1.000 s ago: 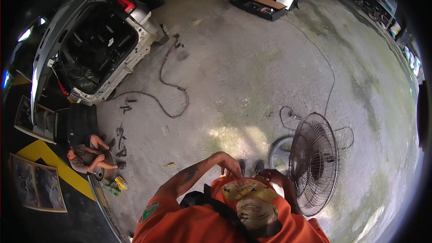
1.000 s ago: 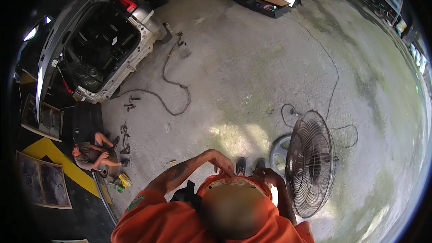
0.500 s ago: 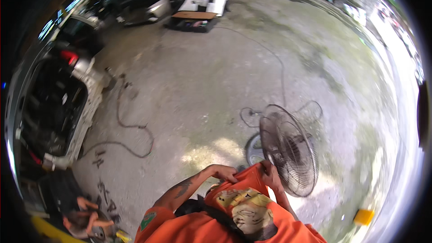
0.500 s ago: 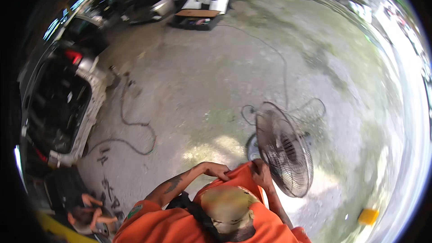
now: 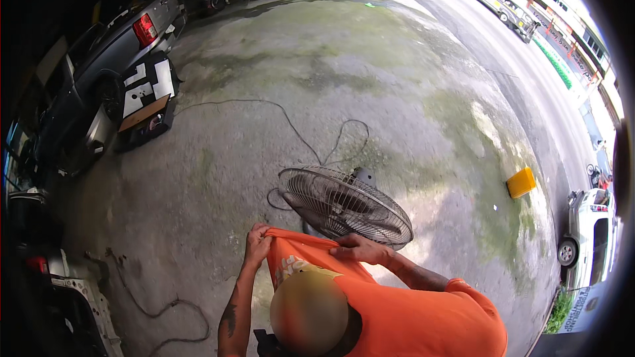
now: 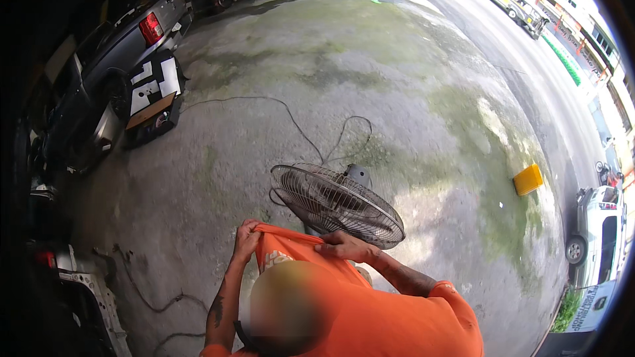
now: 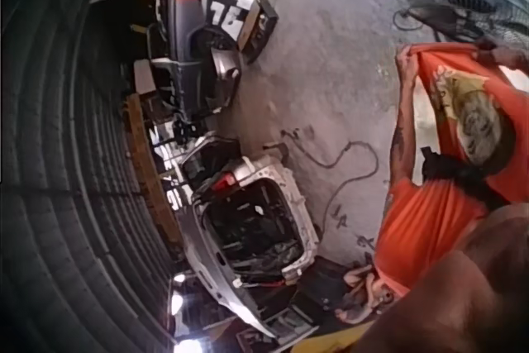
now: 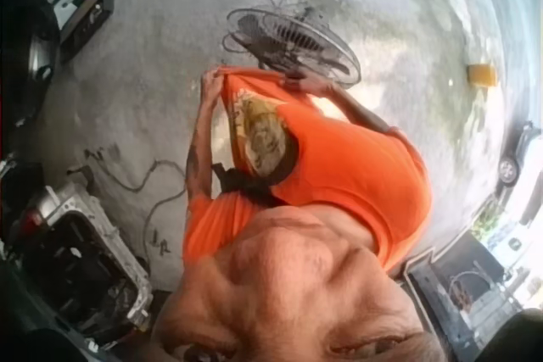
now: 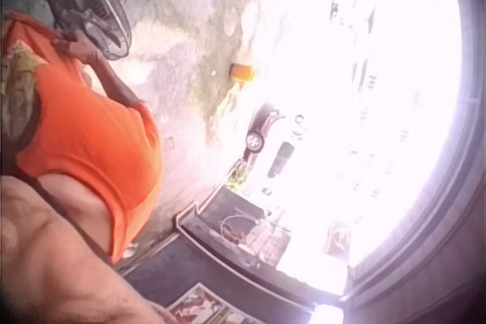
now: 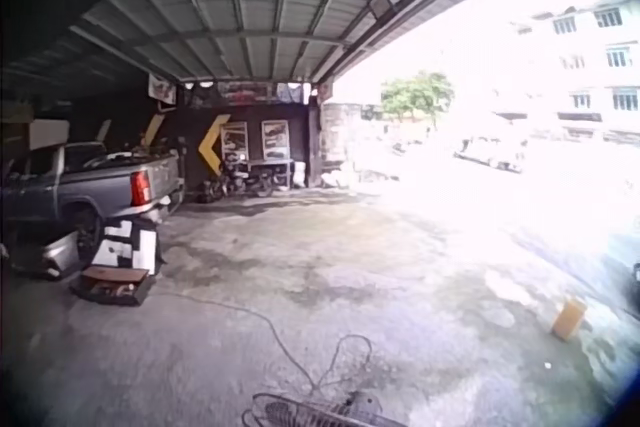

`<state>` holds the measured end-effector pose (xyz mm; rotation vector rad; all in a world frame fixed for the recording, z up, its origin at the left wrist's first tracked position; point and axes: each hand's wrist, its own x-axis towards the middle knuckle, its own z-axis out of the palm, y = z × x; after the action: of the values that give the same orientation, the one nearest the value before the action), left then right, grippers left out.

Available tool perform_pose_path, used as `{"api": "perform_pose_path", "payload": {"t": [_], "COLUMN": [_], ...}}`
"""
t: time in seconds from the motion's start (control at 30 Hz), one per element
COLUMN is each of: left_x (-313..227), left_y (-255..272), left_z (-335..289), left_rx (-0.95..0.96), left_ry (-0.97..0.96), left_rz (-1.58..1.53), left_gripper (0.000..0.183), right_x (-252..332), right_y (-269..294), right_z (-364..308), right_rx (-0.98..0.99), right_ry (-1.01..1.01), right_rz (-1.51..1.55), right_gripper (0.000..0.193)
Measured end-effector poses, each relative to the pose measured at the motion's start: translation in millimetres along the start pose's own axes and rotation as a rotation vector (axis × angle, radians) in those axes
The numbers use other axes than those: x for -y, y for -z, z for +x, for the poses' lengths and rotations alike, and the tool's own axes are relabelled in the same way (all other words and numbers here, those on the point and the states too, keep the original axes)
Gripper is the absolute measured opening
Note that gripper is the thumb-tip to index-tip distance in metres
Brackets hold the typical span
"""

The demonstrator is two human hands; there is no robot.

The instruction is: The recorder uses a screwdriver and hammer to repair the interior panel of a car's trunk.

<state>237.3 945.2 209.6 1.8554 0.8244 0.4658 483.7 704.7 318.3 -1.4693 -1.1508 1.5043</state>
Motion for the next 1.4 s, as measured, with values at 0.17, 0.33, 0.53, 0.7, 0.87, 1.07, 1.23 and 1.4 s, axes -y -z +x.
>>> {"api": "perform_pose_path", "payload": {"t": [0.17, 0.33, 0.53, 0.7, 0.87, 1.07, 1.23, 1.4], "left_x": [-19, -37, -72, -75, -70, -37, -51, -66], "left_y": [-15, 1, 16, 14, 9, 59, 35, -4], "left_z": [-14, -61, -76, -94, -95, -56, -86, -116], "left_rx": [0.725, 1.174, 1.039, 0.774, 0.462, -0.134, 0.186, 0.728], "left_ry": [0.552, 0.295, 0.350, 0.394, 0.149, 0.317, 0.415, 0.341], "left_rz": [-0.581, -0.335, -0.352, -0.568, -0.497, -0.704, -0.777, -0.597], "left_gripper": [0.036, 0.053, 0.062, 0.059, 0.042, 0.022, 0.040, 0.041], "right_x": [-20, 18, 18, 17, 29, 17, 15, 31], "right_y": [9, -4, -7, -19, -6, -20, -14, 1], "right_z": [7, -6, 4, 20, 29, 52, 66, 77], "right_rx": [-0.429, -0.405, -0.538, -0.438, -0.514, -0.509, -0.593, -0.654], "right_ry": [-0.012, 0.139, 0.148, 0.125, 0.143, 0.175, 0.106, 0.138], "right_rz": [-0.246, -0.347, -0.270, -0.159, -0.298, -0.495, -0.483, -0.526], "right_gripper": [0.030, 0.028, 0.028, 0.034, 0.032, 0.025, 0.024, 0.025]}}
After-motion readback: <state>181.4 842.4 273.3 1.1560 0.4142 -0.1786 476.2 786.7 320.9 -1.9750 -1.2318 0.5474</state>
